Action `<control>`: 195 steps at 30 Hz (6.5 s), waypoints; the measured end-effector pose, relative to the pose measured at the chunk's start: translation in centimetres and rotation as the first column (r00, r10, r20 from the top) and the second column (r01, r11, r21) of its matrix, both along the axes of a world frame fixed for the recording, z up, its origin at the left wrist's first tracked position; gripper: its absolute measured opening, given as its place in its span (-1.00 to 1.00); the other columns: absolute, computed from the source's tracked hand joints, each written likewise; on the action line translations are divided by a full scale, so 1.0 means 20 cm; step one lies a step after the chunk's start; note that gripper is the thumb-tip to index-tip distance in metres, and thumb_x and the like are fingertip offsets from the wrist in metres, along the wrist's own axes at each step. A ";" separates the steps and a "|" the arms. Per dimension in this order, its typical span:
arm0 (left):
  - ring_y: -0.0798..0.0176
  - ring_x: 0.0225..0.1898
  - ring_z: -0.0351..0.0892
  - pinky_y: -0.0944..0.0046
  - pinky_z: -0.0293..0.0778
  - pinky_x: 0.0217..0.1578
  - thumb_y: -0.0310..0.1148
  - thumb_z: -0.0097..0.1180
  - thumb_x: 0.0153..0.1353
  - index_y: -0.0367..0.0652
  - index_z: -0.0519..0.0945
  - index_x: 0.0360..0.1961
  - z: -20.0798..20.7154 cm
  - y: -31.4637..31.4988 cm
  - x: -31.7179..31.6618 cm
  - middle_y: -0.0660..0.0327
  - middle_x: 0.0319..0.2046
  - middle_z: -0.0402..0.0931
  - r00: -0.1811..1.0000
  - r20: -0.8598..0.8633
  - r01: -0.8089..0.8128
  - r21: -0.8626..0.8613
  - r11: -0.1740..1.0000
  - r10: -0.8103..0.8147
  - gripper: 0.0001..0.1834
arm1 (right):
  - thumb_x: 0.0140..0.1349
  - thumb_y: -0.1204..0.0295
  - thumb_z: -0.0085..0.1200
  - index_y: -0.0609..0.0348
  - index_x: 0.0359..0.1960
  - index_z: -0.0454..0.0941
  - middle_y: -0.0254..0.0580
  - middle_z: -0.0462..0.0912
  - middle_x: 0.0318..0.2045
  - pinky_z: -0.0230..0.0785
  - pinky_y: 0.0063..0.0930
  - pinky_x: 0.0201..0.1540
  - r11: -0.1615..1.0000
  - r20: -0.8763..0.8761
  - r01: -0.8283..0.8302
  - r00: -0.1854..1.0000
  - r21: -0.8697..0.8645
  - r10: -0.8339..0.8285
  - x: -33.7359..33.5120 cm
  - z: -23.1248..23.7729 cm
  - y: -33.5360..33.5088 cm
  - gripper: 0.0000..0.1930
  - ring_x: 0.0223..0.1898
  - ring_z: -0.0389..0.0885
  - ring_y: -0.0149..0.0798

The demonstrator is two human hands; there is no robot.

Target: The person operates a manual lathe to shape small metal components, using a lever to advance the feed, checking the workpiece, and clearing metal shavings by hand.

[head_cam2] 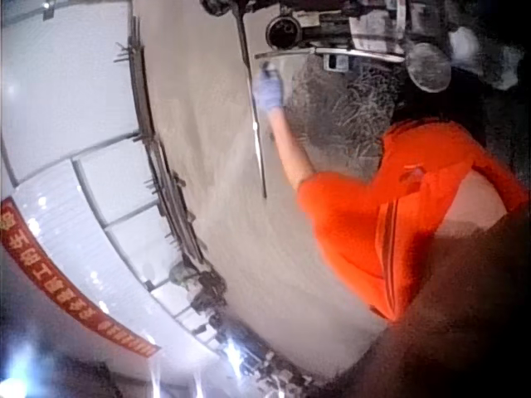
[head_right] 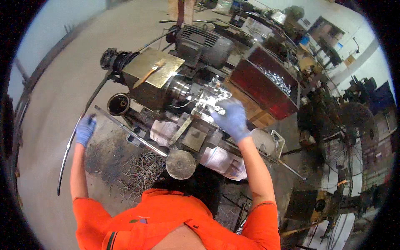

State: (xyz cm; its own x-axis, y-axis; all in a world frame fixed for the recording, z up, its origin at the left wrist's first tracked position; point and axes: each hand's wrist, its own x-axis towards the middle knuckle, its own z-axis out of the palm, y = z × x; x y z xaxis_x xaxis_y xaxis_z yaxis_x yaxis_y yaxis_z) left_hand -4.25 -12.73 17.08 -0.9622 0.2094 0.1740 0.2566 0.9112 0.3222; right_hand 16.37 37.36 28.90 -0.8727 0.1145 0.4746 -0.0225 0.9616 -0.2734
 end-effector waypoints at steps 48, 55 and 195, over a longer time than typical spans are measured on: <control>0.07 -0.50 0.57 0.12 0.46 -0.43 0.00 0.10 0.12 -0.04 0.44 0.11 0.58 0.96 0.13 0.07 -0.38 0.57 0.836 -0.517 0.337 0.213 0.917 -0.187 -0.43 | -0.03 0.10 0.22 -0.03 -0.17 0.62 -0.02 0.46 0.05 0.29 -0.19 0.09 0.688 -0.268 0.611 0.791 0.392 -0.550 0.16 0.54 0.49 -0.60 0.03 0.42 0.03; 0.06 -0.57 0.53 0.11 0.42 -0.53 -0.13 0.01 0.20 -0.03 0.53 -0.03 0.38 1.11 -0.03 0.09 -0.52 0.50 0.710 -0.637 0.439 0.067 0.896 -0.300 -0.64 | -0.08 0.14 0.27 0.02 -0.24 0.63 0.03 0.45 0.06 0.27 -0.15 0.11 0.890 -0.137 0.411 0.910 0.195 -0.390 0.46 0.22 0.38 -0.63 0.05 0.39 0.08; 0.52 -0.63 0.26 0.38 0.21 -0.62 -0.16 -0.03 0.29 -0.28 0.50 -0.55 0.42 1.54 0.91 0.36 -0.73 0.36 0.399 0.142 0.592 0.715 0.372 -0.906 -0.60 | -0.06 0.11 0.18 0.21 -0.54 0.59 0.13 0.47 -0.16 0.37 -0.19 -0.15 0.928 -0.167 -0.018 0.985 -0.372 -0.048 0.82 -0.14 -0.37 -0.65 -0.18 0.47 0.05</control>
State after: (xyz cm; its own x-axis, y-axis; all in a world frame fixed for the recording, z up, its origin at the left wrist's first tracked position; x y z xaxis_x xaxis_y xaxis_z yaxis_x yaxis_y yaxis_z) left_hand 14.04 18.04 25.44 -0.3815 0.9148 0.1323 0.4159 0.0421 0.9084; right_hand 32.69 29.93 26.08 -0.7796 0.3238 0.5361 -0.0863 0.7923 -0.6039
